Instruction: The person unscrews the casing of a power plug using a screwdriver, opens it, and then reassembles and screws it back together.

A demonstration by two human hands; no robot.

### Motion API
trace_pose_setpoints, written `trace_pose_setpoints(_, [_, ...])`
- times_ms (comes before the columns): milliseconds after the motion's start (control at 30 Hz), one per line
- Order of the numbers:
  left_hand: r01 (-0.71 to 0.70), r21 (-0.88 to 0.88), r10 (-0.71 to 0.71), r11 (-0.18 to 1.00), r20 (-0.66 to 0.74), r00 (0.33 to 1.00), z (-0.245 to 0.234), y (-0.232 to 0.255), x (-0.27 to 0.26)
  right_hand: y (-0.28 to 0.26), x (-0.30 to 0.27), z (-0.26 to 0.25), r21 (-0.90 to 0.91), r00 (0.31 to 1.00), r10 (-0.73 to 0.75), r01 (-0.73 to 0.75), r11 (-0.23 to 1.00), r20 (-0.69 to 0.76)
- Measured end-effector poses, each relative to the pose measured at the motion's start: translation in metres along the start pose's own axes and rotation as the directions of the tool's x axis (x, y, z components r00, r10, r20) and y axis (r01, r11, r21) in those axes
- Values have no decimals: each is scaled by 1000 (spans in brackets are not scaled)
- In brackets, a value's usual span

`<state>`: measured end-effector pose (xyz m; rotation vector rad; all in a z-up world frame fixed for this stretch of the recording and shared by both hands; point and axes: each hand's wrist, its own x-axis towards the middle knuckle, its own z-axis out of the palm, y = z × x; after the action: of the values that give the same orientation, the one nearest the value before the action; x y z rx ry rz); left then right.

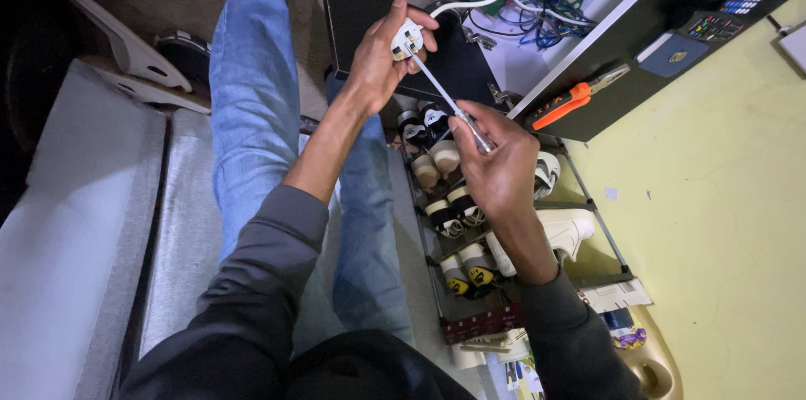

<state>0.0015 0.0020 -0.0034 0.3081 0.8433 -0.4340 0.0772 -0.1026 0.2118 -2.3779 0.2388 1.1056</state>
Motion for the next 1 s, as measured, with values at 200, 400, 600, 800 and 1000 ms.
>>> trace_pose_setpoints(200, [-10, -4, 10, 1000, 6, 1000, -2, -2, 0, -2, 0, 1, -16, 1000, -4, 3, 1000, -21])
trace_pose_setpoints(400, [-9, -3, 9, 1000, -12, 1000, -1, -2, 2, -3, 3, 1, -47, 999, -48, 47, 998, -24])
trace_pose_setpoints(600, [-15, 18, 15, 1000, -18, 1000, 3, -1, 2, -3, 4, 0, -62, 996, -80, 78, 995, -29])
trace_pose_setpoints(800, [-122, 253, 125, 960, 5, 992, 9, 1, 2, 13, 9, -6, 188, 984, 117, -142, 972, 138])
trace_pose_setpoints(1000, [-146, 320, 145, 936, 27, 989, 14, 4, 2, 30, 7, -15, 593, 838, 409, -545, 593, 361])
